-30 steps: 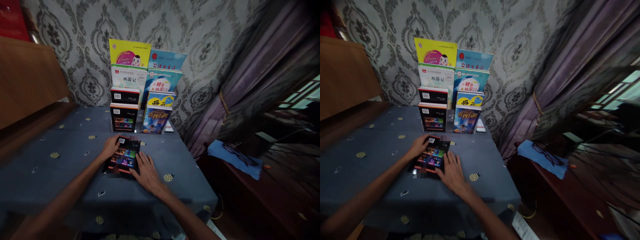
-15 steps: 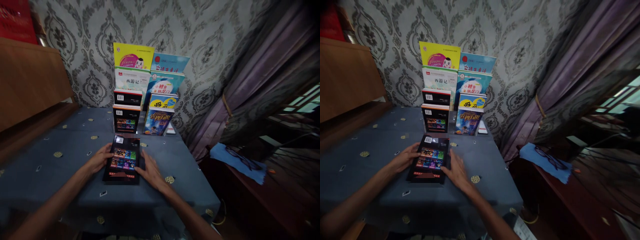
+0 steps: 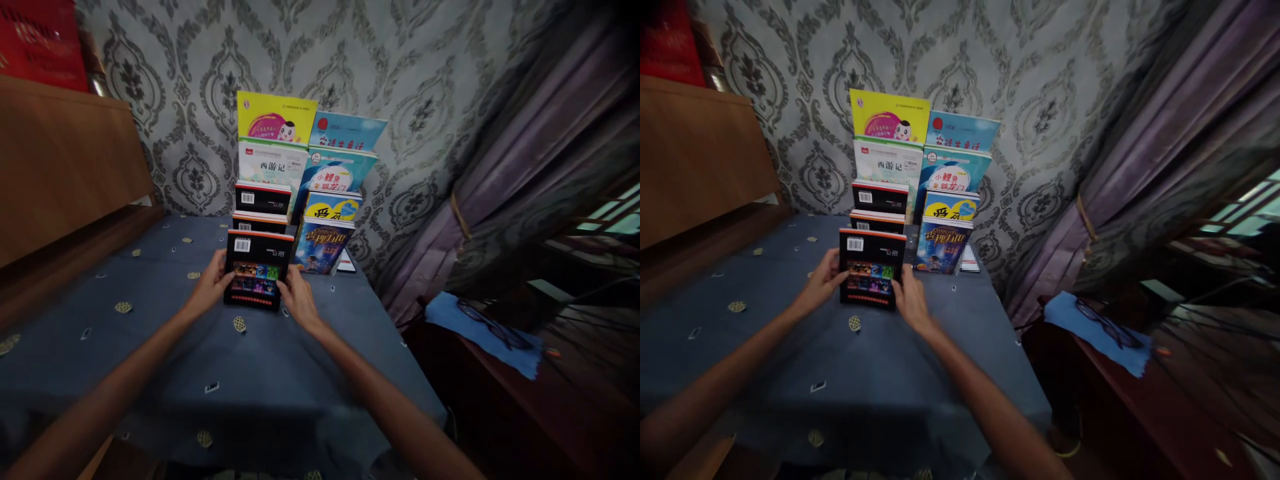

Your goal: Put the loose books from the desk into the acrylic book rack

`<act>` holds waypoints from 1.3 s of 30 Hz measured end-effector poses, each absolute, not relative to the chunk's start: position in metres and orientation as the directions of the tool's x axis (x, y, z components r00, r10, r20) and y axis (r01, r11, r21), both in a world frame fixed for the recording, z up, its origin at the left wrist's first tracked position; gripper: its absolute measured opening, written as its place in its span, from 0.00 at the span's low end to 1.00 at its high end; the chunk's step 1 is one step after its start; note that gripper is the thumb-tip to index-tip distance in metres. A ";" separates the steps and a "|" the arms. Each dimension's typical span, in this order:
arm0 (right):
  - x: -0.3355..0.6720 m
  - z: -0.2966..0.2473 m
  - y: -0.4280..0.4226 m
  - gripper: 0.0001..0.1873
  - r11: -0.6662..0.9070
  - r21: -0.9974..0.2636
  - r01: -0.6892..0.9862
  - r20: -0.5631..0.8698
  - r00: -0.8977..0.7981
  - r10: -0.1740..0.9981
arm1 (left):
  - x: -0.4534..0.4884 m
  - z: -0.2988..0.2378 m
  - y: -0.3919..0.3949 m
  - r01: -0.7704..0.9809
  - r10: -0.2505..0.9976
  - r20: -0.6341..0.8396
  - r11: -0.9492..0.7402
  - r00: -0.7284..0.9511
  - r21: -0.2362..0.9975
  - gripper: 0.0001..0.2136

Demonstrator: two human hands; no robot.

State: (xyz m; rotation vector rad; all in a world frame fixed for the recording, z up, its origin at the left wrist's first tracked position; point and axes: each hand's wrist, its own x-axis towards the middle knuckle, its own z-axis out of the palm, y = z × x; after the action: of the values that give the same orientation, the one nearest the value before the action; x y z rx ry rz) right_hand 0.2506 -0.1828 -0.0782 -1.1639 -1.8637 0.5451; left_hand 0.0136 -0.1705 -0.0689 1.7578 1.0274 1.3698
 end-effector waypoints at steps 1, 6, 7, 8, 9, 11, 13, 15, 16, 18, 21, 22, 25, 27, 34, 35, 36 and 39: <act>0.250 -0.070 -0.175 0.15 0.496 -0.677 0.544 0.469 -0.201 0.860 | 0.014 -0.062 -0.163 0.246 0.855 0.506 -0.518 0.117 0.819 0.20; 0.248 -0.034 -0.133 0.14 0.563 -0.526 0.638 0.617 -0.170 0.768 | 0.016 -0.025 -0.129 0.527 0.697 0.716 -0.628 0.053 0.572 0.17; 0.249 -0.029 -0.126 0.13 0.571 -0.505 0.647 0.636 -0.168 0.753 | 0.017 -0.020 -0.123 0.549 0.671 0.740 -0.640 0.056 0.538 0.16; 0.249 -0.026 -0.119 0.13 0.578 -0.486 0.656 0.653 -0.167 0.739 | 0.017 -0.016 -0.118 0.561 0.649 0.758 -0.651 0.064 0.511 0.15; 0.250 -0.025 -0.114 0.12 0.582 -0.469 0.664 0.667 -0.166 0.726 | 0.017 -0.014 -0.114 0.567 0.634 0.770 -0.661 0.071 0.492 0.13; 0.250 -0.026 -0.105 0.11 0.580 -0.448 0.680 0.680 -0.162 0.715 | 0.018 -0.014 -0.107 0.567 0.621 0.779 -0.673 0.084 0.475 0.12; 0.250 -0.030 -0.099 0.10 0.561 -0.449 0.696 0.672 -0.152 0.725 | 0.018 -0.019 -0.102 0.568 0.622 0.778 -0.672 0.084 0.476 0.11; 0.249 -0.037 -0.095 0.09 0.544 -0.458 0.703 0.662 -0.140 0.737 | 0.017 -0.025 -0.099 0.570 0.624 0.778 -0.667 0.075 0.480 0.10; 0.248 -0.040 -0.094 0.10 0.539 -0.461 0.705 0.660 -0.134 0.740 | 0.017 -0.028 -0.097 0.571 0.624 0.778 -0.665 0.072 0.481 0.09; 0.246 -0.046 -0.091 0.10 0.529 -0.465 0.710 0.658 -0.123 0.743 | 0.015 -0.034 -0.093 0.575 0.624 0.779 -0.663 0.070 0.479 0.08; 0.244 -0.052 -0.087 0.11 0.517 -0.461 0.721 0.647 -0.125 0.752 | 0.012 -0.041 -0.086 0.580 0.629 0.774 -0.657 0.068 0.482 0.08; 0.243 -0.053 -0.087 0.11 0.519 -0.456 0.723 0.648 -0.130 0.750 | 0.011 -0.043 -0.083 0.579 0.632 0.772 -0.654 0.066 0.486 0.08; 0.241 -0.053 -0.085 0.13 0.533 -0.430 0.729 0.669 -0.139 0.730 | 0.008 -0.045 -0.078 0.576 0.638 0.768 -0.652 0.063 0.494 0.08; 0.240 -0.050 -0.085 0.14 0.526 -0.416 0.741 0.678 -0.133 0.723 | 0.007 -0.044 -0.077 0.576 0.637 0.768 -0.654 0.070 0.491 0.08; 0.241 -0.043 -0.084 0.11 0.533 -0.402 0.744 0.698 -0.128 0.704 | 0.007 -0.038 -0.079 0.578 0.614 0.785 -0.671 0.082 0.464 0.09; 0.241 -0.044 -0.084 0.11 0.532 -0.403 0.745 0.696 -0.129 0.707 | 0.006 -0.039 -0.078 0.579 0.615 0.784 -0.670 0.084 0.464 0.09; 0.241 -0.044 -0.085 0.11 0.529 -0.403 0.747 0.692 -0.129 0.710 | 0.006 -0.041 -0.077 0.577 0.618 0.782 -0.670 0.085 0.467 0.08; 0.240 -0.043 -0.085 0.12 0.516 -0.400 0.757 0.678 -0.135 0.723 | 0.005 -0.045 -0.075 0.572 0.624 0.778 -0.666 0.075 0.479 0.08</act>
State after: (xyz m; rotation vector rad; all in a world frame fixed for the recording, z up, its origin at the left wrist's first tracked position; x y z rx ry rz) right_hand 0.2405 -0.0848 -0.0434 -1.2226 -1.8725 -0.0490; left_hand 0.0052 -0.0749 -0.0451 2.2679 1.2633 1.6842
